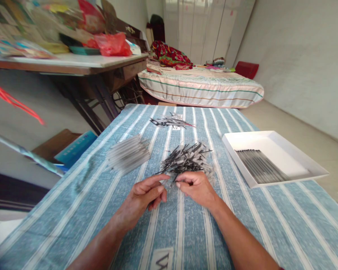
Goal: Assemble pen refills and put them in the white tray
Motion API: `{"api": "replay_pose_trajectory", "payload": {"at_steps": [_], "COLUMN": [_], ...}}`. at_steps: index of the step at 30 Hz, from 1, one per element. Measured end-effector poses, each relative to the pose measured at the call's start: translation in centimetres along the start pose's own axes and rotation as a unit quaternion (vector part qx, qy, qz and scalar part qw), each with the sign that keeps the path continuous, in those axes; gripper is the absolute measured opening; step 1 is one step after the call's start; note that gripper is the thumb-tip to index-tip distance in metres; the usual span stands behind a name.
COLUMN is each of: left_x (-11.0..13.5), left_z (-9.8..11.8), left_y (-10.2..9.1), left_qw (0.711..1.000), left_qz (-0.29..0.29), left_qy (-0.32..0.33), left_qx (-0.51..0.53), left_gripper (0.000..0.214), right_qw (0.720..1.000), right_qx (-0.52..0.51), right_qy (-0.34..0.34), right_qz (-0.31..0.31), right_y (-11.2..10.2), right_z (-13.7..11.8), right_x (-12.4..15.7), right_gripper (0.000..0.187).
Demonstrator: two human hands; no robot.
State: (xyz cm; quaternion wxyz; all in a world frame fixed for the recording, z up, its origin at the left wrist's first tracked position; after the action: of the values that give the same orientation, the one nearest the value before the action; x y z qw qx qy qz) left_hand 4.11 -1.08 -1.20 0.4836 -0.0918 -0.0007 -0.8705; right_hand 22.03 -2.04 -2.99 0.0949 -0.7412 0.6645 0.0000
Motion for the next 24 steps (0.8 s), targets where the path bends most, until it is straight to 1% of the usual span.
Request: {"api": "replay_pose_trajectory", "payload": {"at_steps": [1,3,5,7,10,13,24], "left_x": [0.0,0.0,0.1,0.1,0.1,0.0,0.0], "left_z": [0.0,0.0,0.1,0.1,0.0,0.0,-0.3], "left_y": [0.0,0.1,0.2,0.3,0.3,0.3,0.5], "left_qw": [1.000,1.000,1.000,0.999,0.999,0.999,0.999], "left_qz": [-0.003,-0.011,-0.018,-0.021,-0.016,-0.010,-0.017], "left_qy": [0.001,0.005,0.010,0.012,0.008,0.004,-0.005], "left_qx": [0.002,0.010,0.020,0.028,0.033,0.032,0.033], "left_gripper": [0.037,0.037,0.037,0.038,0.038,0.038,0.035], "right_qw": [0.995,0.971,0.949,0.934,0.921,0.915,0.923], "right_qx": [-0.093,-0.229,-0.302,-0.339,-0.372,-0.389,-0.366], "right_qy": [0.021,0.047,0.060,0.070,0.066,0.063,0.076], "right_qz": [0.019,0.050,0.071,0.085,0.093,0.091,0.093], "right_y": [0.1,0.6,1.2,1.7,2.3,2.5,2.7], "right_z": [0.1,0.3,0.2,0.1,-0.1,-0.1,0.0], "right_x": [0.1,0.2,0.3,0.3,0.2,0.3,0.4], "right_gripper": [0.015,0.018,0.018,0.017,0.016,0.015,0.018]}}
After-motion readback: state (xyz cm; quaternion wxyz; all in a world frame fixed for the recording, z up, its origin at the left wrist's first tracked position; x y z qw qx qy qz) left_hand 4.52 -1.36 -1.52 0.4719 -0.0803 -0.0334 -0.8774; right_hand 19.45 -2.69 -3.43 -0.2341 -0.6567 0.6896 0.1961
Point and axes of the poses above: each hand's wrist, its own x-axis away from the middle knuckle, its own y-axis out of the palm, z = x × y, the point moved 2 cm from there along -x, towards the middle knuckle, and after that the axes turned 13 degrees about -x, right-handed, at the moved point
